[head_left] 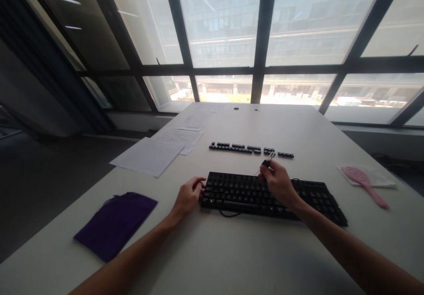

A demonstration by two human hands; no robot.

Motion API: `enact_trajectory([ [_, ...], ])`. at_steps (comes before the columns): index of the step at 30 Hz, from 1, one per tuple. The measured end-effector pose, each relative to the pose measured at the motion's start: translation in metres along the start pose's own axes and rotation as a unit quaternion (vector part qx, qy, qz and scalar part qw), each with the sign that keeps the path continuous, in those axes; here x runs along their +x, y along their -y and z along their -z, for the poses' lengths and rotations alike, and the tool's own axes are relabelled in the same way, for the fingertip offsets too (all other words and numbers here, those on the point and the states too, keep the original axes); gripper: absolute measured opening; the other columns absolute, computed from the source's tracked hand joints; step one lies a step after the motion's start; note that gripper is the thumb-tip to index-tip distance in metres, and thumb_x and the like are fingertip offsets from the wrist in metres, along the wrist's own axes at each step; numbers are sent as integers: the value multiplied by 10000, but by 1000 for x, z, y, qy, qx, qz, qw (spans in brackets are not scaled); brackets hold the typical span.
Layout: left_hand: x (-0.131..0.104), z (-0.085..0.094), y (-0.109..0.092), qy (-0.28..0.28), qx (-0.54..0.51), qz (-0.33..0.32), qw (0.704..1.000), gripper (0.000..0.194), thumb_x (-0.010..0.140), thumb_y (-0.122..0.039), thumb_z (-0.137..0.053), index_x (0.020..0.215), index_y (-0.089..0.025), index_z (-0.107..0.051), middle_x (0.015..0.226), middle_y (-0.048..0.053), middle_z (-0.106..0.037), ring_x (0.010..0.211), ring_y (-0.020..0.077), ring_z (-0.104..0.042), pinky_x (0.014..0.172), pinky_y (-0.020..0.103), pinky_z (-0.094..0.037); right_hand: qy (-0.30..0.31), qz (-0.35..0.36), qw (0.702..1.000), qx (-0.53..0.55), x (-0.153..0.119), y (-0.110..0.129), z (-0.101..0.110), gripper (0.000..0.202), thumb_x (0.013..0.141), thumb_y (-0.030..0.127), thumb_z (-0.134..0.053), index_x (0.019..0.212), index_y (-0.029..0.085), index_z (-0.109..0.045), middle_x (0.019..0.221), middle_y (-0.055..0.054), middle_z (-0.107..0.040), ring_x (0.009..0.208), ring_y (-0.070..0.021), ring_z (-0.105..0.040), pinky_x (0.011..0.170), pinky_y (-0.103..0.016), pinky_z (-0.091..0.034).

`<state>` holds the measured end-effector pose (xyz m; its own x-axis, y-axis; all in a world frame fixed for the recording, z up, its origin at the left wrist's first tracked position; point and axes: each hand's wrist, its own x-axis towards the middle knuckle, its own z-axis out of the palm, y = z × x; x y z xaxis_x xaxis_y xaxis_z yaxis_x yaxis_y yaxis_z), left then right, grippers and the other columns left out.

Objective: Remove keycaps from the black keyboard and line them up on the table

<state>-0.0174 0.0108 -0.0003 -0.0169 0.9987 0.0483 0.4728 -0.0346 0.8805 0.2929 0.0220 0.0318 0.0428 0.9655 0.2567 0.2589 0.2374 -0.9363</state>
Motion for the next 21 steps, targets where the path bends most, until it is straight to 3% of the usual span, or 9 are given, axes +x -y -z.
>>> enact_trajectory([
  [4, -4, 1, -3, 13, -1, -5, 1000, 315, 864, -343, -485, 1052, -145, -641, 711, 16, -649, 566, 171, -636, 523, 270, -520, 42, 87, 995, -36, -1, 17, -46, 148, 912, 288, -523, 795, 199, -543, 787, -25, -566, 720, -175, -557, 664, -298, -435],
  [9, -5, 2, -4, 25, -11, -10, 1000, 294, 875, -336, -482, 1051, -155, -633, 691, -2, -632, 506, 149, -613, 487, 253, -504, 98, 103, 989, -37, 0, 28, -92, 132, 898, 216, -505, 767, 206, -522, 797, -13, -527, 720, -167, -514, 654, -288, -407],
  [14, -1, 4, -2, 15, -36, -13, 999, 294, 870, -330, -491, 1047, -150, -642, 732, 20, -643, 563, 146, -628, 477, 230, -492, 124, 108, 986, -35, 4, 25, -117, 129, 883, 200, -510, 755, 208, -515, 806, -17, -530, 737, -172, -508, 670, -290, -409],
  [21, 4, 8, 3, 13, -39, -39, 998, 276, 878, -300, -488, 1024, -145, -664, 755, 32, -651, 636, 152, -638, 541, 235, -494, 123, 78, 989, -37, 7, 23, -135, 151, 884, 253, -532, 743, 199, -538, 757, -15, -559, 698, -167, -519, 633, -274, -405],
])
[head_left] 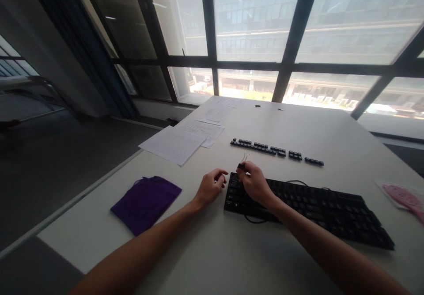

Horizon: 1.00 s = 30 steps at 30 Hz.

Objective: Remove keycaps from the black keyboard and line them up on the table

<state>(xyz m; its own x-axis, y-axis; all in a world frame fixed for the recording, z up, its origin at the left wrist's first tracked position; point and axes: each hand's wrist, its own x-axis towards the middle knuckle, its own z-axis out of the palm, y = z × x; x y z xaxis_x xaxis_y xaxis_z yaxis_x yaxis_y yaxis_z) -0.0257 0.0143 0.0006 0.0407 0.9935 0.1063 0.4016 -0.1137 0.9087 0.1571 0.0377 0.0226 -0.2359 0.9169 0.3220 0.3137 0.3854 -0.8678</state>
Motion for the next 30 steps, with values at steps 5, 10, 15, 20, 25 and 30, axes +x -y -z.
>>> enact_trajectory([
  [5, -2, -1, 1, 15, 27, -39, 999, 270, 885, -275, -487, 1016, -151, -688, 753, 26, -670, 669, 153, -632, 627, 250, -477, 21, -26, 999, -8, -1, 1, -2, 186, 889, 290, -528, 735, 191, -560, 641, 2, -578, 607, -156, -503, 562, -257, -367],
  [10, -2, 1, -2, 37, 62, -64, 995, 267, 870, -252, -496, 1002, -150, -705, 756, 23, -682, 664, 153, -596, 633, 255, -445, 33, -45, 998, -14, 2, -8, -4, 177, 878, 307, -537, 758, 186, -583, 623, -1, -604, 580, -157, -530, 542, -252, -369],
  [15, -1, 3, -2, 48, 77, -91, 992, 247, 865, -230, -511, 957, -165, -730, 893, 46, -732, 821, 189, -652, 761, 282, -475, 45, -55, 997, -21, 8, -11, -6, 167, 859, 298, -540, 755, 178, -592, 614, 1, -597, 567, -150, -527, 539, -245, -365],
  [20, 0, 4, -3, 46, 81, -98, 991, 233, 856, -211, -529, 952, -173, -738, 947, 49, -748, 904, 207, -672, 838, 296, -479, 68, -13, 996, -52, 2, 0, -6, 212, 852, 278, -556, 663, 181, -547, 592, 14, -557, 576, -136, -473, 539, -242, -308],
  [25, 0, 4, -4, 50, 88, -95, 990, 221, 844, -209, -541, 931, -170, -742, 945, 56, -750, 896, 213, -672, 841, 305, -483, 29, -21, 996, -83, -5, 2, -10, 259, 856, 281, -569, 623, 184, -508, 580, 14, -548, 569, -135, -459, 546, -251, -290],
  [30, 0, 5, -3, 48, 87, -90, 991, 228, 841, -199, -537, 916, -178, -751, 933, 49, -750, 888, 205, -670, 826, 297, -480, 14, -42, 995, -93, -9, -1, -11, 250, 862, 280, -575, 633, 188, -538, 600, -7, -589, 582, -155, -499, 570, -260, -317],
])
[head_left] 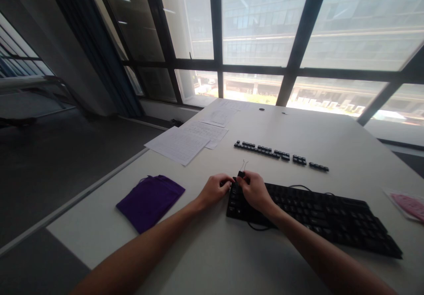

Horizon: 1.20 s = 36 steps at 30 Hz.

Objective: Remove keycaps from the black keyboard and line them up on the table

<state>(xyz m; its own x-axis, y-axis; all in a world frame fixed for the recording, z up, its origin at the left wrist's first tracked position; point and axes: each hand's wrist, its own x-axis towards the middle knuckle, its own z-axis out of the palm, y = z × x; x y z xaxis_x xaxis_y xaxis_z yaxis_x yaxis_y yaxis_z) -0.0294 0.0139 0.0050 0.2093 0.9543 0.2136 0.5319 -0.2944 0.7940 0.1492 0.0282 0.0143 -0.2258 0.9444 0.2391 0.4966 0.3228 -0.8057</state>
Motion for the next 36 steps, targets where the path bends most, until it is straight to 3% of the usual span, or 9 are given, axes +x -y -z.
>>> enact_trajectory([
  [4, 0, 1, 0, 3, -5, 6, 1000, 230, 828, -192, -544, 907, -177, -759, 923, 49, -749, 870, 201, -667, 807, 291, -482, 6, 31, 999, -37, -11, 4, 2, 241, 895, 279, -570, 670, 196, -546, 663, -20, -607, 624, -168, -519, 596, -266, -339],
  [8, 0, 0, 0, 1, -4, 1, 1000, 229, 826, -199, -546, 920, -171, -753, 932, 60, -739, 888, 205, -656, 834, 307, -485, 29, 145, 985, -92, -25, 9, 3, 199, 952, 231, -499, 777, 210, -591, 802, -44, -612, 711, -179, -542, 657, -274, -368],
  [11, -2, -1, -2, -2, 4, -15, 1000, 214, 831, -191, -540, 897, -166, -742, 922, 66, -704, 881, 196, -633, 818, 303, -486, 44, 189, 977, -92, -28, 8, 3, 195, 973, 213, -460, 849, 214, -611, 835, -51, -608, 733, -182, -543, 685, -279, -386],
  [17, -4, -1, -4, 45, -14, -63, 997, 203, 864, -241, -583, 973, -163, -735, 948, 77, -636, 845, 173, -599, 740, 270, -486, 37, 119, 991, 48, -18, -6, 8, 176, 914, 223, -546, 747, 190, -587, 735, -19, -610, 696, -171, -542, 664, -275, -403],
  [22, -2, 4, 0, 78, -42, -84, 993, 205, 891, -293, -599, 949, -174, -755, 985, 95, -636, 943, 198, -608, 835, 306, -507, 27, 45, 992, 111, -14, -10, 11, 209, 882, 272, -572, 696, 178, -598, 635, 9, -597, 631, -156, -522, 612, -265, -383],
  [30, 1, 11, 2, 110, -61, -93, 988, 219, 900, -300, -602, 1009, -179, -749, 1019, 102, -638, 947, 194, -618, 815, 299, -520, -7, 42, 996, 74, -17, -6, 10, 284, 888, 325, -579, 647, 173, -578, 581, 22, -523, 584, -133, -452, 561, -251, -328],
  [36, -1, 15, -1, 135, -53, -84, 986, 251, 872, -343, -657, 1029, -170, -748, 1054, 119, -632, 948, 202, -614, 811, 298, -524, -11, 101, 994, 33, -24, 4, 5, 294, 911, 328, -564, 661, 178, -605, 663, -23, -624, 625, -157, -523, 619, -271, -379],
])
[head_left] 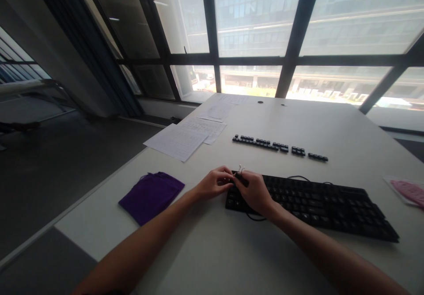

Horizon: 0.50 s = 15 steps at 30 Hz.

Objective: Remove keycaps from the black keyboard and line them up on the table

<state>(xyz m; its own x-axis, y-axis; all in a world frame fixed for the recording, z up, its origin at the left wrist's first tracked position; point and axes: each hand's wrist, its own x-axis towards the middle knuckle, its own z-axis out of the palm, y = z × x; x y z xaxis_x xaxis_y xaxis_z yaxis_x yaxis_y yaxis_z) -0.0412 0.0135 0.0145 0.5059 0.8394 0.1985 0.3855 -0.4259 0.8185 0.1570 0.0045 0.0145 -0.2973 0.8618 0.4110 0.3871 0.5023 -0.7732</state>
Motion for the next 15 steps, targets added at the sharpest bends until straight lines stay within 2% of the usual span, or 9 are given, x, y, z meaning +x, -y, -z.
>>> enact_trajectory([
  [2, 0, -1, 3, -4, 0, 2, 1000, 249, 853, -347, -684, 1016, -173, -755, 1051, 115, -630, 940, 198, -616, 811, 295, -524, 0, 0, 1000, 9, -1, 1, -1, 301, 910, 334, -567, 656, 178, -606, 661, -27, -632, 624, -160, -541, 612, -271, -387],
  [8, 2, -8, 8, -39, 2, 8, 999, 256, 806, -306, -742, 1039, -200, -764, 1019, 83, -640, 853, 166, -624, 753, 280, -532, 2, -132, 978, 160, 5, -8, 3, 276, 884, 360, -591, 715, 154, -661, 567, -26, -644, 528, -167, -596, 518, -253, -428],
  [15, 1, -12, 0, -71, 38, -5, 997, 181, 810, -233, -745, 985, -215, -785, 968, 67, -671, 874, 174, -641, 808, 310, -530, -21, -147, 968, 200, 7, -15, 2, 268, 852, 356, -630, 708, 139, -692, 609, -45, -681, 511, -154, -599, 497, -245, -445],
])
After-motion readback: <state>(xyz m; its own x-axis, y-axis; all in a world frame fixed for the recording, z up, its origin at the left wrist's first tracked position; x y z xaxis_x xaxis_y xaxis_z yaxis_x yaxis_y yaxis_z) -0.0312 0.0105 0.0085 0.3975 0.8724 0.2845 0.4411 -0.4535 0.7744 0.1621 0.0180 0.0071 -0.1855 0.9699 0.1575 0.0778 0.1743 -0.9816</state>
